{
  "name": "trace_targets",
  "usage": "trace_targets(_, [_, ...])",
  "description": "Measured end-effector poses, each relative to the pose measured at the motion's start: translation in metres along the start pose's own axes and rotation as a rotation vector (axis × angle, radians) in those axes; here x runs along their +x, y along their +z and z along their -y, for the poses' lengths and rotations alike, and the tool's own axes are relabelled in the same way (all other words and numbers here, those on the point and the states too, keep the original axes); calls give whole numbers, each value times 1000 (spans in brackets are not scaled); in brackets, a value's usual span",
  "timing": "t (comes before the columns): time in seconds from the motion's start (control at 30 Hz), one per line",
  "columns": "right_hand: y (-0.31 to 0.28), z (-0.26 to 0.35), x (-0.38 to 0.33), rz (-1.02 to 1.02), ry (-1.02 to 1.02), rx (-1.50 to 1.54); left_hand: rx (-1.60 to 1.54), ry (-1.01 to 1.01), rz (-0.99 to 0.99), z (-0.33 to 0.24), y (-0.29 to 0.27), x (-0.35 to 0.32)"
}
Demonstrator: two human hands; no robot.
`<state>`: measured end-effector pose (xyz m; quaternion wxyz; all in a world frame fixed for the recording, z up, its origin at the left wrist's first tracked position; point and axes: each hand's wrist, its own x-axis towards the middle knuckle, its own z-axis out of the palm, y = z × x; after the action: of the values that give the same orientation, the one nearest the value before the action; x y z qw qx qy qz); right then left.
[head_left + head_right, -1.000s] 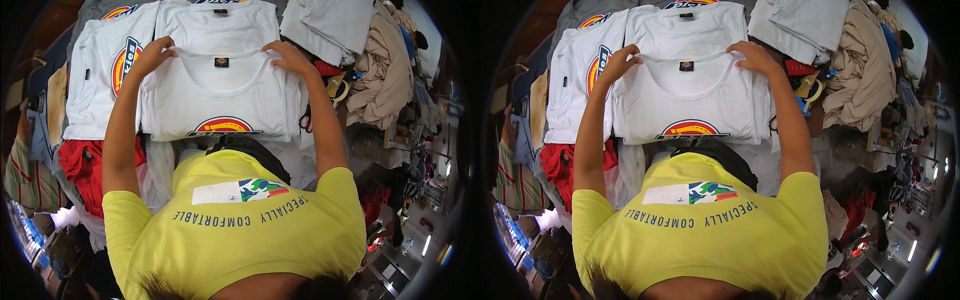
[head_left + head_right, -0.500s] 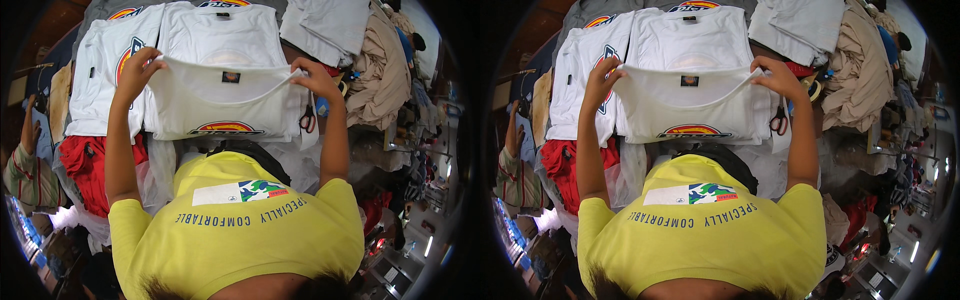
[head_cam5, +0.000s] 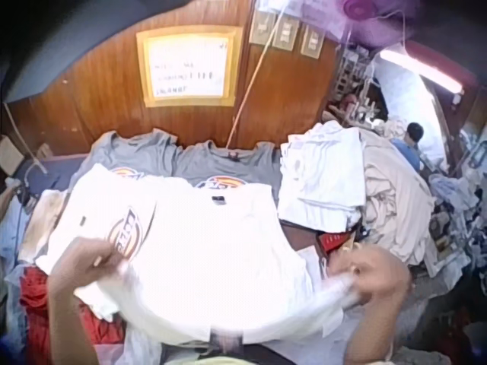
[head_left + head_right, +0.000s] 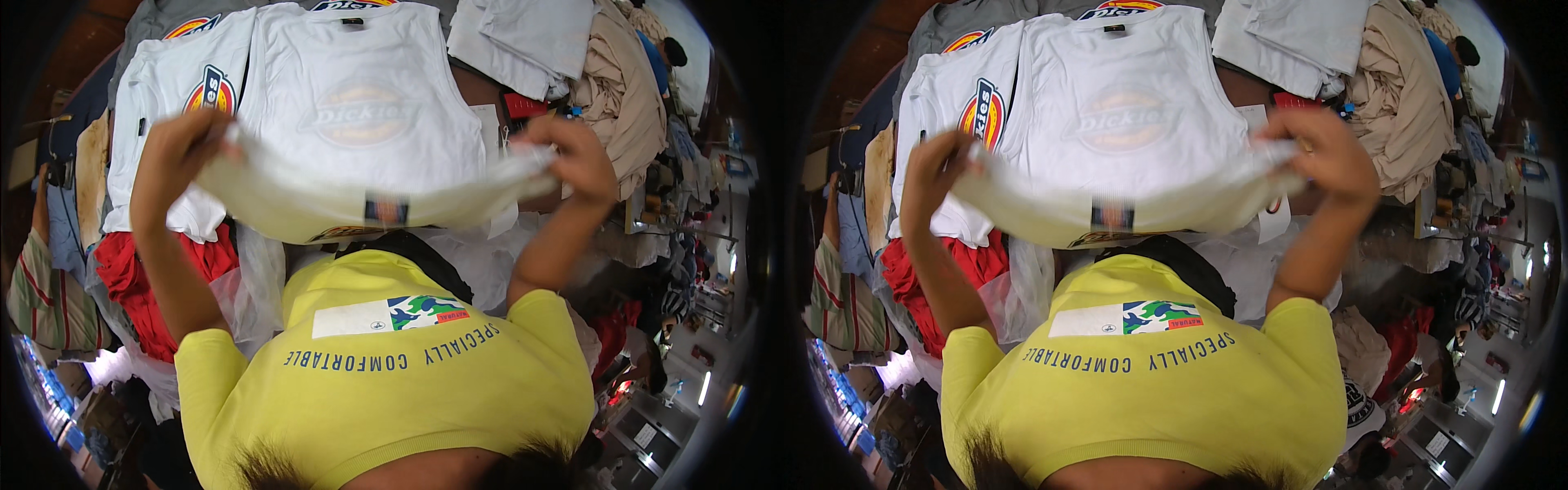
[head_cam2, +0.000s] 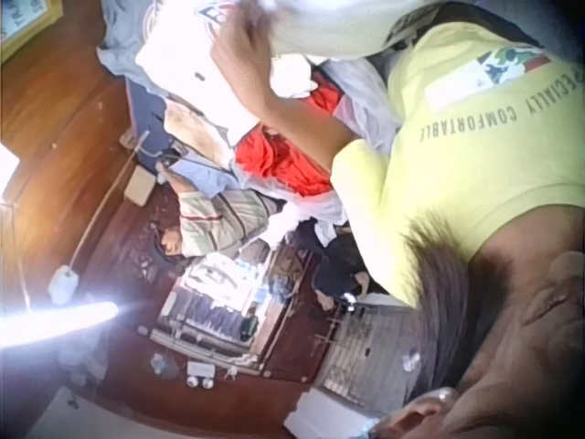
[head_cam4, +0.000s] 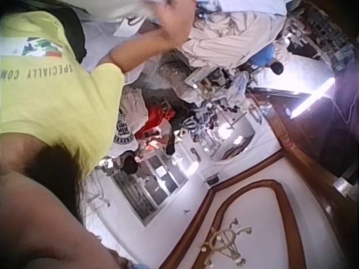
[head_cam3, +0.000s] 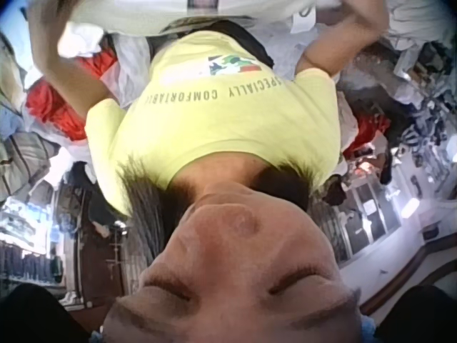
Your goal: The person picks up, inspects, and folds white t-shirts on a large work table. They use shears to trim loose threads from several shirts before stacking them on the table.
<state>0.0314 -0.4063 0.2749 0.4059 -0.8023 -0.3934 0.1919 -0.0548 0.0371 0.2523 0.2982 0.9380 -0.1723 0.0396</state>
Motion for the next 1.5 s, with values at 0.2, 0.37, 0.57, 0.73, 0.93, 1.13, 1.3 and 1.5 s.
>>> trace_targets(0.2, [39,-199,136,-273,375,-174,-31,-243,-67,159,121,113])
trace_targets(0.37, [96,-253,155,-449,517,-288,295,-293,-134,185,178,112])
trace_targets(0.57, [94,-243,150,-456,515,-290,370,-320,-341,159,178,96])
trace_targets(0.73, [91,-229,145,-421,512,-251,290,-413,-556,154,182,53])
trace_targets(0.93, [94,-231,164,-430,411,-471,467,-376,-470,142,188,70])
trace_targets(1.13, [96,-247,156,-465,366,-413,89,-131,-367,55,275,83])
trace_targets(1.3, [82,-247,157,-348,354,-333,78,277,93,-58,333,50])
trace_targets(1.5, [78,-226,169,-504,337,-356,187,342,166,-55,333,48])
